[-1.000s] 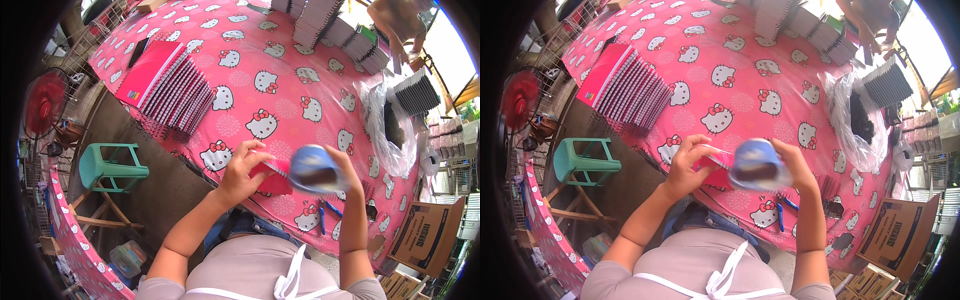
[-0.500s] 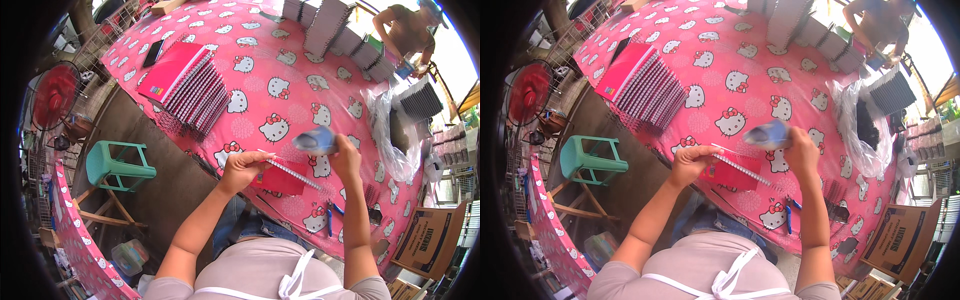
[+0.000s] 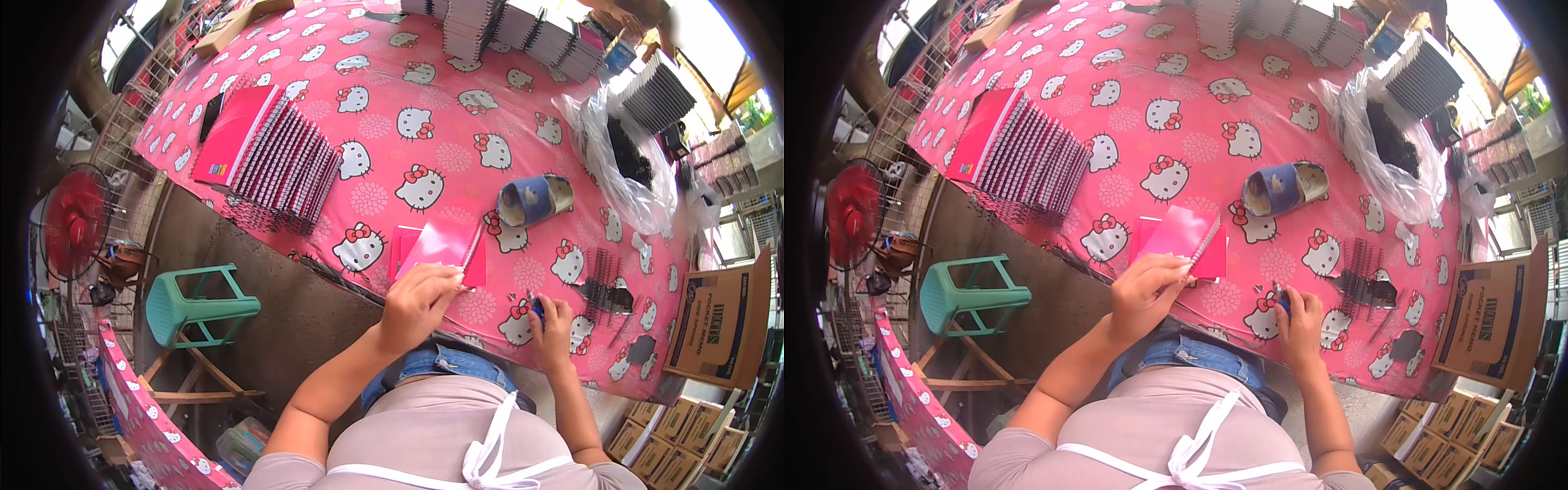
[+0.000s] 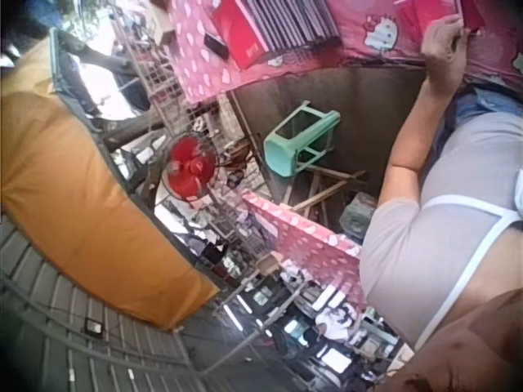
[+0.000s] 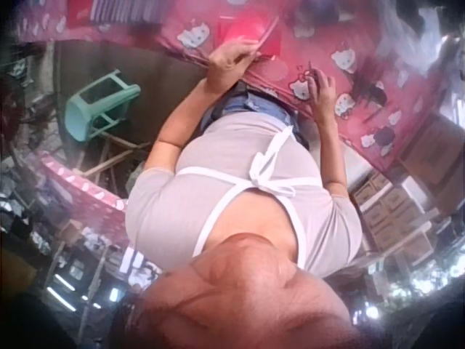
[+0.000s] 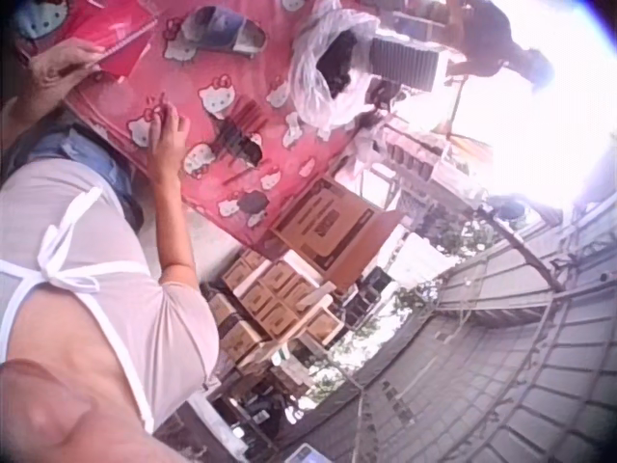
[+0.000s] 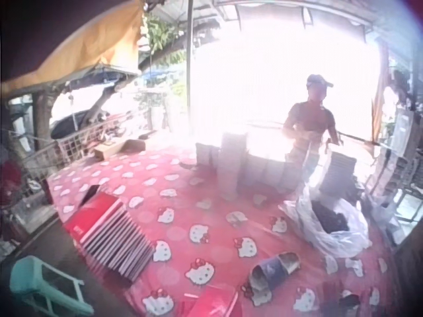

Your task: The person uses a pair of pliers to trim and tuck the ends of wire spirals on several notebooks, handling them one at a time and placing them into stacks on the table.

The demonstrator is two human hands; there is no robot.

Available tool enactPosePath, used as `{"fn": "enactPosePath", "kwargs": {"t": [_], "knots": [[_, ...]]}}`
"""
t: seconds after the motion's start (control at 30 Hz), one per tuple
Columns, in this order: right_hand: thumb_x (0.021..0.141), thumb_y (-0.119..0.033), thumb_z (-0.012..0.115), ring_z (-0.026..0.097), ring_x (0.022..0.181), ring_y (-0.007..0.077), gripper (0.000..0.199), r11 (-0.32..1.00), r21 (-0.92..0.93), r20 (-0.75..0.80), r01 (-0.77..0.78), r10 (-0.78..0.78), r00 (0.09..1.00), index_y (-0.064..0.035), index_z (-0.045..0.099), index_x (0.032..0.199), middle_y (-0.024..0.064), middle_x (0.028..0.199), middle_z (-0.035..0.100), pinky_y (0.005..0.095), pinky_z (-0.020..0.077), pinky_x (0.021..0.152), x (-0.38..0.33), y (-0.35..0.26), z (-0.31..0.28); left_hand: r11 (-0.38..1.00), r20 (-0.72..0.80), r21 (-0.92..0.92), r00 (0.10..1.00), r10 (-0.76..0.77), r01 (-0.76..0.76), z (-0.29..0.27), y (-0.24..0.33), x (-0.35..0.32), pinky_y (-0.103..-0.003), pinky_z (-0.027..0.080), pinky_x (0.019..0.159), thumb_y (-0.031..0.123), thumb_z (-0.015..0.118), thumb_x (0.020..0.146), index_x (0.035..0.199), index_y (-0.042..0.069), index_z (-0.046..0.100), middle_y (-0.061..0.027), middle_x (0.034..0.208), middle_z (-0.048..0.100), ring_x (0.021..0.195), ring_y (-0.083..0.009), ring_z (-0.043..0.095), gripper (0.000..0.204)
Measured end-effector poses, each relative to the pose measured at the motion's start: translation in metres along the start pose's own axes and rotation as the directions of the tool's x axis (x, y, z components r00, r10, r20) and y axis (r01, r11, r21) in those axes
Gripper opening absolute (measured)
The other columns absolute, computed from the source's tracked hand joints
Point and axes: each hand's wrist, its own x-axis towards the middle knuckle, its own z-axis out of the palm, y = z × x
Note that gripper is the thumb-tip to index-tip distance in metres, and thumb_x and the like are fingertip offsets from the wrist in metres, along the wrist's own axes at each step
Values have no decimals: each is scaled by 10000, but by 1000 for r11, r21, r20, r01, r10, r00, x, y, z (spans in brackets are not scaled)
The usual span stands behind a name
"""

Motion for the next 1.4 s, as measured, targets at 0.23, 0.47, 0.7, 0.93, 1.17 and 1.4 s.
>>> {"fn": "enactPosePath", "kwargs": {"t": [0.23, 0.47, 0.7, 0.93, 1.17, 1.4], "knots": [[790, -145, 718, 544, 965, 347, 414, 891, 262, -32, 370, -375, 927, -15, 554, 1147, 165, 1042, 555, 410, 460, 807, 31, -109, -22, 995, -70, 26, 993, -97, 99, -2, 2, -10, -286, 569, 734, -62, 760, 704, 941, -9, 667, -144, 1023, 672, 871, -204, 681, 260], [835, -171, 695, 611, 845, 252, 283, 845, 533, 330, 45, -256, 909, 13, 616, 1035, 133, 948, 615, 363, 494, 701, 46, -121, -28, 998, -62, -28, 996, -58, 56, -11, -1, -18, -293, 565, 721, -118, 703, 706, 934, -5, 670, -138, 978, 677, 858, -222, 681, 257], [872, -142, 661, 604, 829, 95, 250, 687, 695, 376, -213, -94, 922, 14, 628, 1064, 55, 956, 655, 266, 504, 708, 44, -78, -2, 997, -99, -58, 994, 54, -60, -15, -9, -10, -368, 565, 796, -139, 699, 706, 929, -12, 659, -143, 976, 669, 896, -256, 674, 260], [675, -109, 743, 587, 998, 324, 491, 839, -314, -294, 444, -531, 795, -70, 614, 1147, 155, 1110, 592, 427, 470, 865, 67, -108, -38, 974, -72, 103, 975, 211, -203, -47, 7, 23, -337, 486, 668, -36, 760, 684, 930, 32, 684, -85, 921, 646, 811, -232, 599, 266], [754, 72, 624, 617, 870, 261, 472, 328, 416, -217, 848, -870, 443, -24, 536, 1207, 118, 1030, 603, 333, 505, 748, 175, -273, -42, 966, -521, 252, 833, 183, -54, -159, 19, 56, -388, 439, 908, 189, 590, 921, 1191, -2, 546, -129, 1177, 571, 1041, -253, 555, 334], [799, -188, 717, 613, 853, 179, 363, 483, 493, -444, 724, -576, 687, -14, 603, 1096, 99, 983, 623, 306, 489, 739, 286, -359, 58, 942, -671, -301, 669, -321, 150, -233, -89, 97, -351, 317, 1038, 629, 198, 962, 1272, -32, 500, -154, 1273, 540, 1200, -224, 477, 790]]}}
